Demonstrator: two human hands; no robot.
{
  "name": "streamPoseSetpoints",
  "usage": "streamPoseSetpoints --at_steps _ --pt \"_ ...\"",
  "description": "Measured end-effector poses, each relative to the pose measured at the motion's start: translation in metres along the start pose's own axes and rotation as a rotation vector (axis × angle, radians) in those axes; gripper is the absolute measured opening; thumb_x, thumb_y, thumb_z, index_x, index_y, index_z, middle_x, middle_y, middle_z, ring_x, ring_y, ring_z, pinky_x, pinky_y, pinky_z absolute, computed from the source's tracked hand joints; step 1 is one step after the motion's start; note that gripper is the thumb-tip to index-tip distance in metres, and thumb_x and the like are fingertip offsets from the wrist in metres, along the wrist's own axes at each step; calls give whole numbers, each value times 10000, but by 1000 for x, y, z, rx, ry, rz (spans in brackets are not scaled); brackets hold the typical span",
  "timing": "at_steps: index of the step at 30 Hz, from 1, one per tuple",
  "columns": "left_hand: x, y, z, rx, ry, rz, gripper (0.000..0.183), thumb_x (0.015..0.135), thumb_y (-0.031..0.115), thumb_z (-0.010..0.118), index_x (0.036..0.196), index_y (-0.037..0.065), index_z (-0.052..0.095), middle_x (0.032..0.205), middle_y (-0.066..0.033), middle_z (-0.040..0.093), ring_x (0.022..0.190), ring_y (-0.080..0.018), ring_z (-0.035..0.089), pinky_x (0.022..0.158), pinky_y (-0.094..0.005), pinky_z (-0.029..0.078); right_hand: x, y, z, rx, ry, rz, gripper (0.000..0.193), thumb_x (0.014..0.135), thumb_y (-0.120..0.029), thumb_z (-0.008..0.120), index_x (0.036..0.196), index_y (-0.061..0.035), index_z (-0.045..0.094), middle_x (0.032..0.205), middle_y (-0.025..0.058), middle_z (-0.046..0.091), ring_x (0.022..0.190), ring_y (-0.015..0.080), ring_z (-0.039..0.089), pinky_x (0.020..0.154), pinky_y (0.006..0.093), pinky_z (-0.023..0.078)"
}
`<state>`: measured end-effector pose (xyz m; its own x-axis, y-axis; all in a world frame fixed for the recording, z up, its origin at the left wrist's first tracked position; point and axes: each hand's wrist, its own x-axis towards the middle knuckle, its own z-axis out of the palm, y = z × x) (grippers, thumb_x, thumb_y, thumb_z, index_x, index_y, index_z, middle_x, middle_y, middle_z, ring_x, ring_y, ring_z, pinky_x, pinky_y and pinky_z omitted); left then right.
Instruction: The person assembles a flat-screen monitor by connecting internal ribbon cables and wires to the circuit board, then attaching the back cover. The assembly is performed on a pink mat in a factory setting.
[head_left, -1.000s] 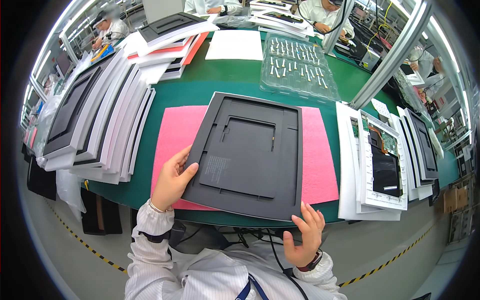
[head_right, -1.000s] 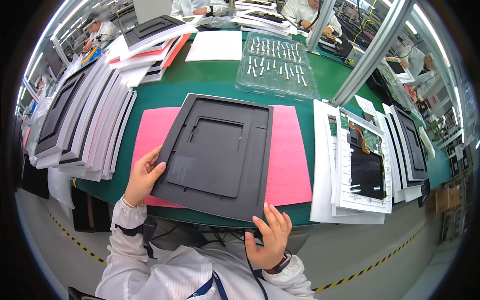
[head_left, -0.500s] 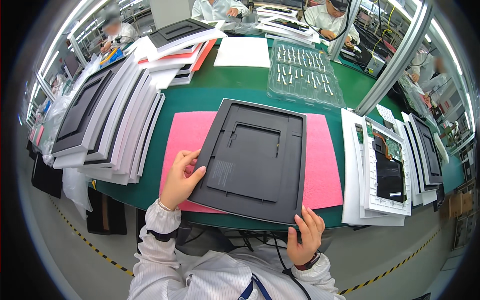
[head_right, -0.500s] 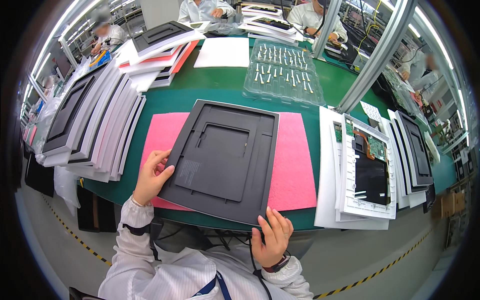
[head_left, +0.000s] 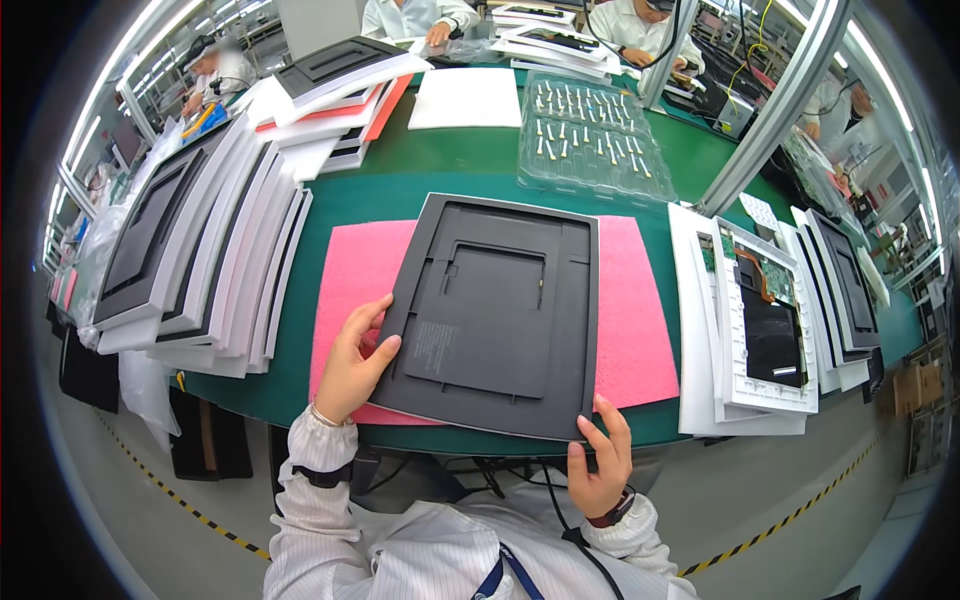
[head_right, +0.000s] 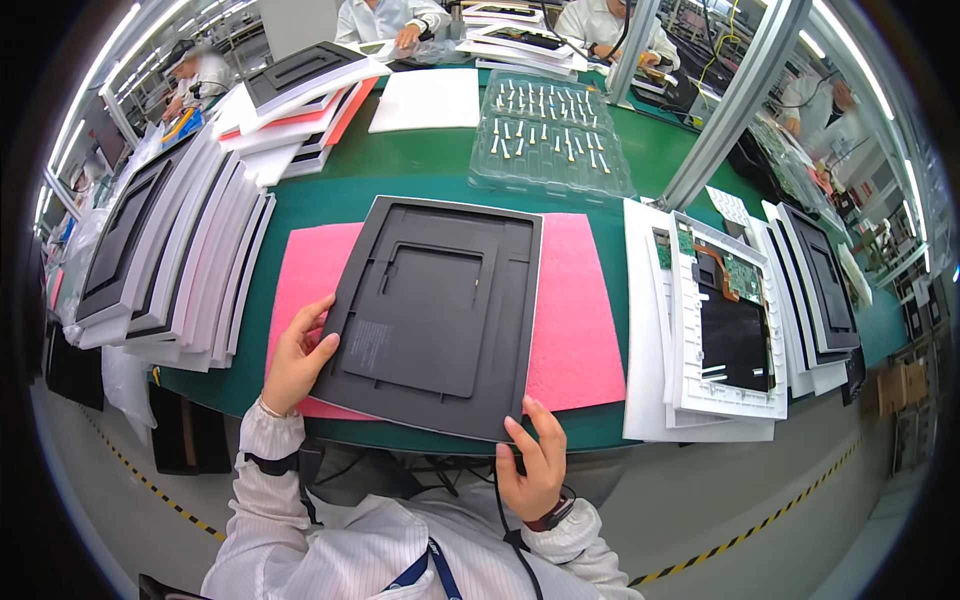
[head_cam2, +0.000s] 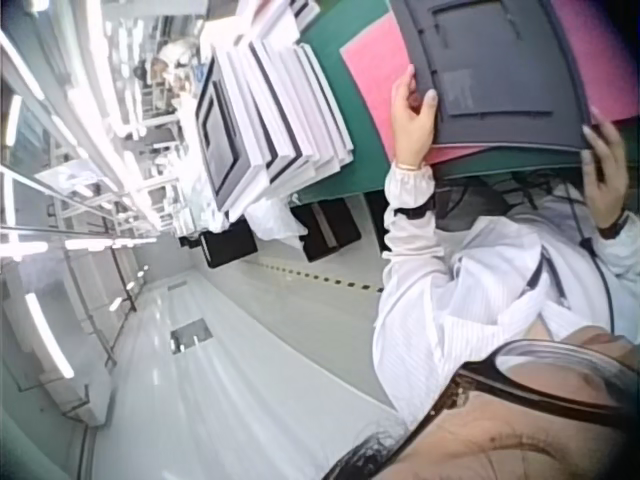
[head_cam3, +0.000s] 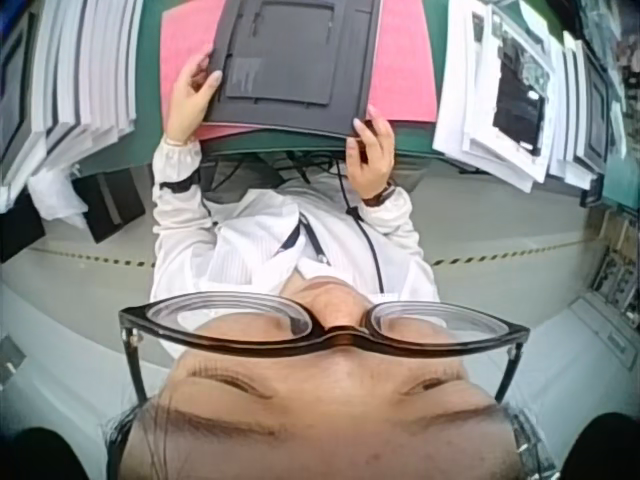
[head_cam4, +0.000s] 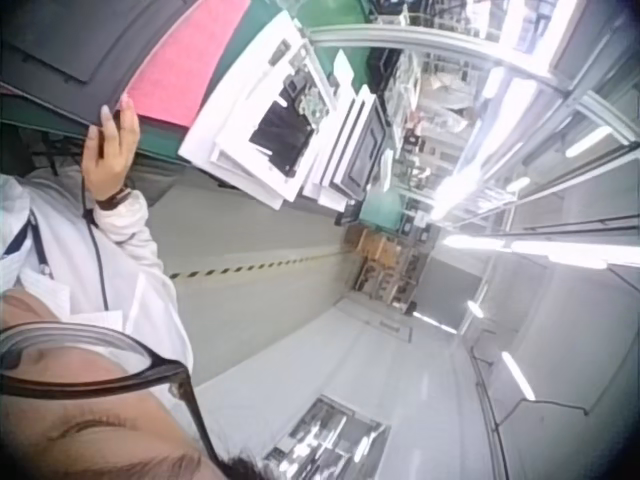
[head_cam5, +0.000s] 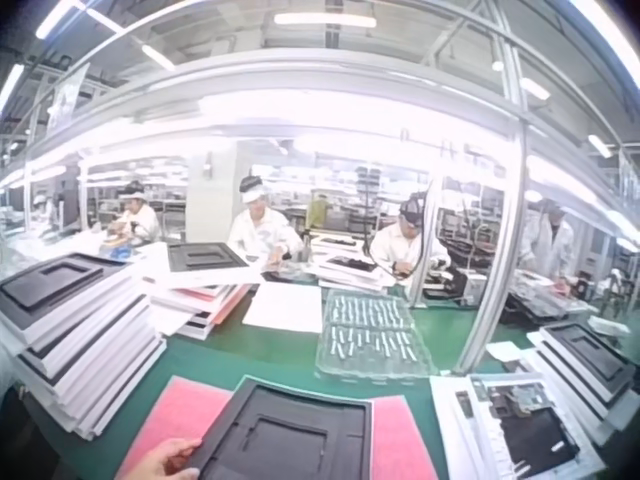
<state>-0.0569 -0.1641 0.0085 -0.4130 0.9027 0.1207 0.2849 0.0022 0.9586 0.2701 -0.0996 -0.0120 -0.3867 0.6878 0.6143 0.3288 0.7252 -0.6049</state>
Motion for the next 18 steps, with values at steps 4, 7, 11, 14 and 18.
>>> streamPoseSetpoints --at_steps 4,7,11,14,18 --pt "-1 0 -4 156 -28 5 528 908 43 587 1402 -3 406 1332 -85 489 1135 -150 486 950 -283 436 -3 2 2 42 -7 7 307 825 -36 623 1126 22 612 1294 236 539 1154 380 553 968 416 443" --pt "-2 -3 2 -105 62 -10 478 899 77 609 1352 10 472 1309 -96 505 1099 -184 525 903 -301 459 -1 2 4 71 -10 42 306 849 -50 616 1144 29 599 1312 249 525 1153 390 559 959 411 455" --pt "-16 5 0 -24 53 32 534 884 130 647 1368 11 456 1365 -123 464 1233 -238 482 999 -334 413 -1 6 5 64 -18 40 317 870 -73 616 1167 33 587 1328 260 514 1159 399 559 957 411 459" --pt "-29 17 -7 172 -94 189 691 802 221 754 1384 17 443 1455 -156 384 1338 -285 390 1069 -368 353 -2 4 4 74 -10 71 318 872 -56 616 1177 29 586 1329 256 519 1174 401 551 968 407 452" --pt "-39 9 -10 184 -138 192 940 636 359 872 1394 18 432 1529 -191 273 1418 -323 270 1125 -408 276 -6 6 11 105 28 97 313 882 -61 617 1181 26 584 1327 250 525 1175 399 551 974 407 445"
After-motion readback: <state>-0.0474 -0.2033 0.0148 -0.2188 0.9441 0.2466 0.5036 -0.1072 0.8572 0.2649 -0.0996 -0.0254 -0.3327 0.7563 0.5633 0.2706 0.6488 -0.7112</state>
